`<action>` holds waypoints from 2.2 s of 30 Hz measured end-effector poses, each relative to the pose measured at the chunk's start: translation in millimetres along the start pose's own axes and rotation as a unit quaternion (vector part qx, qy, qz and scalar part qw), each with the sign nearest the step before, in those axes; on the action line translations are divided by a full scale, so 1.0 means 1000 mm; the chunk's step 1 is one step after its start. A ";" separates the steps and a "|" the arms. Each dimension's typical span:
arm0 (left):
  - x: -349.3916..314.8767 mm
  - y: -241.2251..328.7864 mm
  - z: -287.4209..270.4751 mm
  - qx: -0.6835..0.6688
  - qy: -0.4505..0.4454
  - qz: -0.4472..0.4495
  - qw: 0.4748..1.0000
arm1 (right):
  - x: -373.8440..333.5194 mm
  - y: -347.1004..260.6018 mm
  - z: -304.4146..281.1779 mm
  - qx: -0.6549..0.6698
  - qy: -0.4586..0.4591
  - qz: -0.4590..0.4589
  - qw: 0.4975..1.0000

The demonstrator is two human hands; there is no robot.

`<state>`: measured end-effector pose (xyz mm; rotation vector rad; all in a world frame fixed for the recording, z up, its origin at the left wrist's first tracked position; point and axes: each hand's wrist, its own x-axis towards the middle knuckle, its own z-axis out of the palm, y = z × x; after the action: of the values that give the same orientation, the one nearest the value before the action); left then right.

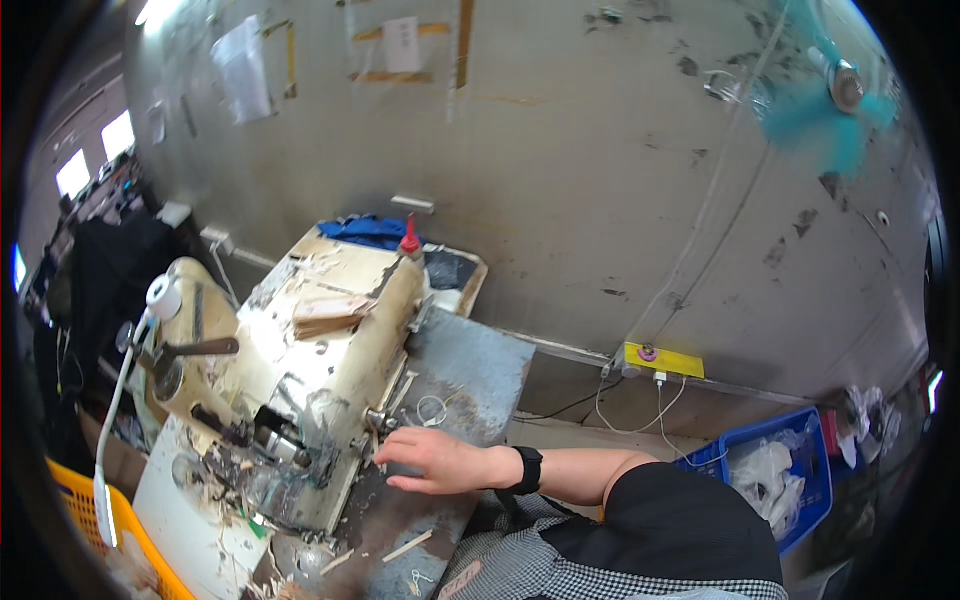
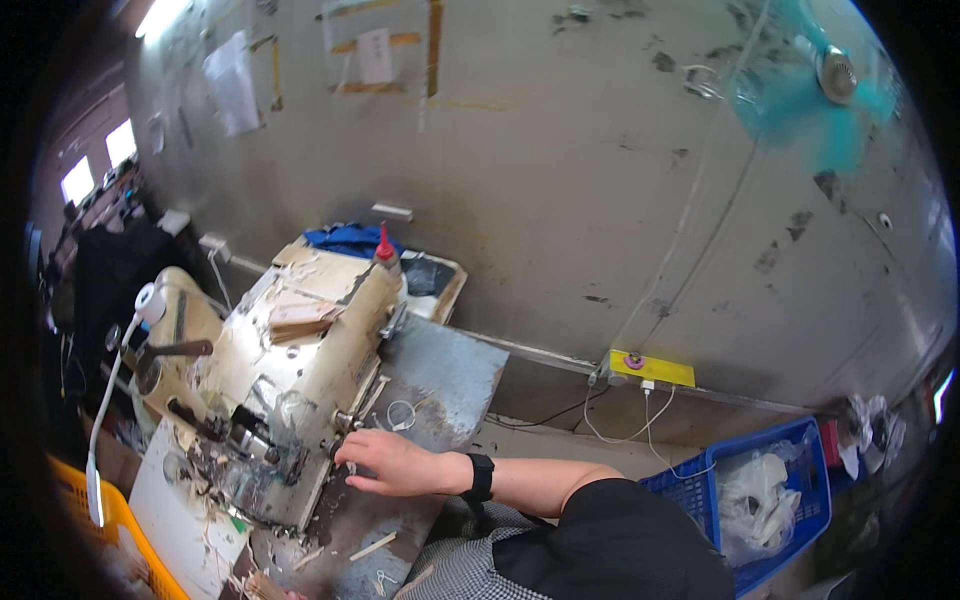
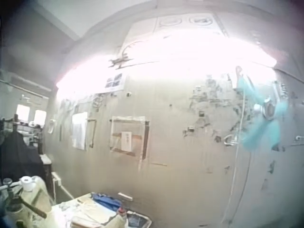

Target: Skiving the edges of leather shoe components using an industrial skiving machine and then bundling them.

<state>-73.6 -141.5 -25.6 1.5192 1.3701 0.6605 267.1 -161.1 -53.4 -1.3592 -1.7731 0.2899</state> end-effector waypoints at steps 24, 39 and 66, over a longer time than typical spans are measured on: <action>-0.019 0.005 0.018 -0.083 -0.122 -0.017 0.989 | -0.058 -0.013 -0.034 -0.008 -0.001 0.009 1.000; -0.085 0.041 0.050 -0.112 -0.058 0.061 0.990 | -0.091 -0.034 -0.053 0.016 -0.075 0.004 0.997; -0.046 0.031 0.094 -0.060 -0.271 -0.011 0.961 | -0.193 -0.020 -0.044 -0.030 0.003 0.130 0.991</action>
<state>11.7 -210.0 -27.0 1.4431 0.9097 0.2718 292.7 -350.4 -107.6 -1.6348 -1.6109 0.3742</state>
